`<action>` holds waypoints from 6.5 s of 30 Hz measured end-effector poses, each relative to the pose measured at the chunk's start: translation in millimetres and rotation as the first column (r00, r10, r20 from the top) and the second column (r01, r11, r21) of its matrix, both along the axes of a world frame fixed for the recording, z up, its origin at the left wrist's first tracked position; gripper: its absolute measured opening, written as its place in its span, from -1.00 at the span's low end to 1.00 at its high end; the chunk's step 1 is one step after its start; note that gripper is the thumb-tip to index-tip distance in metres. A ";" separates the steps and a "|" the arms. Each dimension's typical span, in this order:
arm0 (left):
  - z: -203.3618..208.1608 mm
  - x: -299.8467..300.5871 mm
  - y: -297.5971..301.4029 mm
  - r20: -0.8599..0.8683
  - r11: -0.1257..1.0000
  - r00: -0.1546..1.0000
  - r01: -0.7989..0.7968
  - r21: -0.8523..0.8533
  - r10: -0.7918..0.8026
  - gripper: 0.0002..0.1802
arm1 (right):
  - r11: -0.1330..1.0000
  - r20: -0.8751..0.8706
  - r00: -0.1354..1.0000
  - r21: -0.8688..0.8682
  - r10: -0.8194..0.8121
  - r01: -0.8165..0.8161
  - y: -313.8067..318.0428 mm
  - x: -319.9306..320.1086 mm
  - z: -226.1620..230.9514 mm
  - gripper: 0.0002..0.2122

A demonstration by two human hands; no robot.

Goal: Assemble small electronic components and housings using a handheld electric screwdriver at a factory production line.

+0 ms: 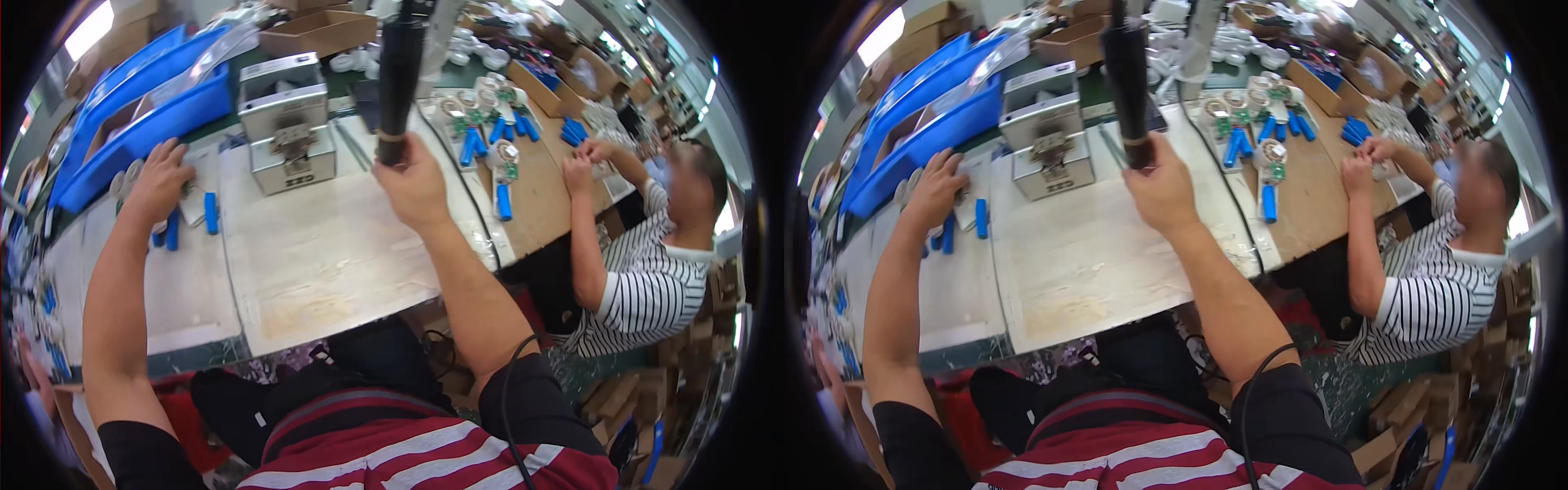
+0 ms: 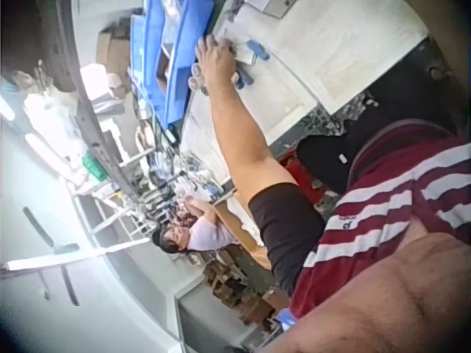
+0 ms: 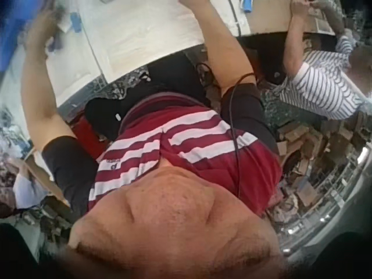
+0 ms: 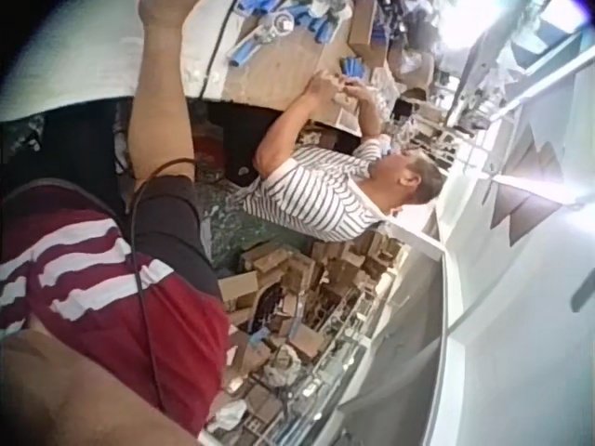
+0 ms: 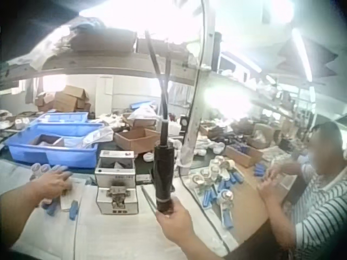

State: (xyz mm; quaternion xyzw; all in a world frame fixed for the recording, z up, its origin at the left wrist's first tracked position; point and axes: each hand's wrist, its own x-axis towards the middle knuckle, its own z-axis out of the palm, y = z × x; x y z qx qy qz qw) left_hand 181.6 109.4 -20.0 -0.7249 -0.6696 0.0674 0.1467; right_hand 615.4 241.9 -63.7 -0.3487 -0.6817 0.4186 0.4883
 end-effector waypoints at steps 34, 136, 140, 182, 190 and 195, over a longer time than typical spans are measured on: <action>-38.8 231.3 -77.9 0.763 0.933 0.547 0.102 0.346 -0.343 -0.25 | 0.983 0.515 0.840 -0.035 0.173 -0.182 -108.7 88.4 0.2 -0.55; -31.5 212.8 -96.4 0.782 0.995 0.618 0.017 0.095 -0.086 -0.75 | 0.832 0.461 0.793 0.182 0.398 -0.524 -103.5 -18.9 -10.6 -0.78; -31.8 212.8 -95.7 0.786 0.995 0.611 0.016 0.100 -0.089 -0.74 | 0.837 0.455 0.789 0.153 0.412 -0.526 -104.8 -19.0 -8.7 -0.79; -31.1 211.9 -97.5 0.810 0.995 0.579 0.012 0.100 -0.088 -0.73 | 0.930 -0.396 0.841 0.143 0.369 -0.340 33.4 -138.9 93.9 -0.59; -29.9 213.0 -96.8 0.810 0.994 0.579 0.016 0.104 -0.094 -0.73 | 0.925 -0.379 0.846 0.097 0.375 -0.367 36.8 -143.6 90.3 -0.66; -30.5 211.8 -98.4 0.811 0.994 0.577 0.010 0.110 -0.096 -0.73 | 0.888 -0.260 0.852 0.210 0.454 -0.409 22.7 -139.5 90.2 -0.65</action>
